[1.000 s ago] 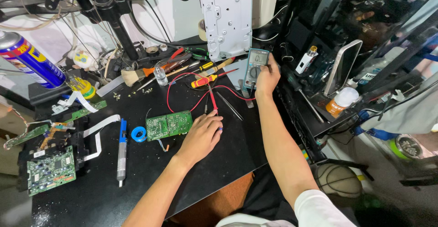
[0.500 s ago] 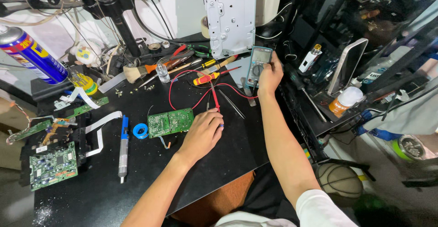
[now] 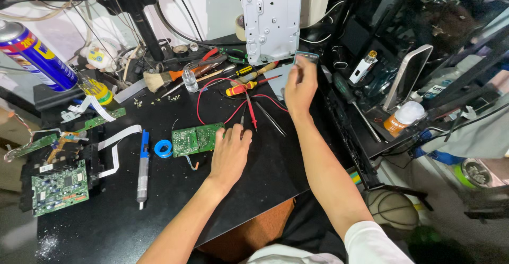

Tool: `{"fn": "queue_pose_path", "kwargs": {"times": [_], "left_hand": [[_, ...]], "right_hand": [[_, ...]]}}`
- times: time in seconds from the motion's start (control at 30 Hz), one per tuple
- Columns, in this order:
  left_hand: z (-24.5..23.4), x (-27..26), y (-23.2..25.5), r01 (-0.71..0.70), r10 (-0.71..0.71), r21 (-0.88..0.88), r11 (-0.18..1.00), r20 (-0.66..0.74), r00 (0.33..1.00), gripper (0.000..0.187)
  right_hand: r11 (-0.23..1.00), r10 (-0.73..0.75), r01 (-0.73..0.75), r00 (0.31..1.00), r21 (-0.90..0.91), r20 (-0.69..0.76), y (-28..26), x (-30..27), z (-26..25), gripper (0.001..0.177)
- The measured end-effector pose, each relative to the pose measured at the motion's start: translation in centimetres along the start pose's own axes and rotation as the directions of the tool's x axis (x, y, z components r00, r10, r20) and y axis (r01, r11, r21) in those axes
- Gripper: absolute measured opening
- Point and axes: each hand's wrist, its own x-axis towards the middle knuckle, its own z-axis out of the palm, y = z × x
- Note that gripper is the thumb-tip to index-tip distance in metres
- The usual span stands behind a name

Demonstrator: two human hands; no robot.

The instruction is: The person repairs circuit boards by stripping wires with a pair of pliers, testing components with a multimeter, and soldering parts onto the boards using a soldering iron.

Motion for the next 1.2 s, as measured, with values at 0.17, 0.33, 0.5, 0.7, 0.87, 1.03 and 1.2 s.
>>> {"fn": "queue_pose_path", "kwargs": {"times": [0.17,0.33,0.5,0.7,0.87,1.03,1.2], "left_hand": [[0.2,-0.1,0.3,-0.034,0.025,0.151,0.988,0.059,0.998,0.029],[0.4,-0.3,0.1,0.017,-0.042,0.172,0.985,0.144,0.989,0.023],[0.4,-0.1,-0.2,0.136,-0.136,-0.008,0.991,-0.023,0.990,0.017],[-0.1,0.1,0.0,0.321,-0.343,-0.354,0.879,0.000,0.939,0.016],[0.2,-0.4,0.6,0.298,-0.427,-0.557,0.775,-0.114,0.897,0.014],[0.6,-0.4,0.5,0.383,-0.559,-0.730,0.566,0.002,0.829,0.016],[0.5,-0.1,0.0,0.457,-0.691,-0.836,0.303,0.137,0.710,0.019]], "right_hand": [[0.993,-0.024,0.082,0.830,-0.080,0.557,-4.2,-2.1,1.3,0.018],[0.910,0.249,0.124,0.601,-0.397,0.759,-7.2,-3.7,1.9,0.028],[0.918,0.182,0.170,0.622,-0.358,0.762,-7.0,-4.6,1.8,0.032],[0.892,0.238,0.148,0.649,-0.428,0.722,-6.0,-5.3,2.2,0.045],[0.930,0.250,0.037,0.666,-0.365,0.703,-4.6,-5.0,2.8,0.037],[0.789,0.467,-0.614,0.593,-0.007,0.657,-6.0,-5.2,3.8,0.046],[0.854,0.206,-0.378,0.877,0.358,0.435,-7.3,-6.7,3.7,0.047]]}}
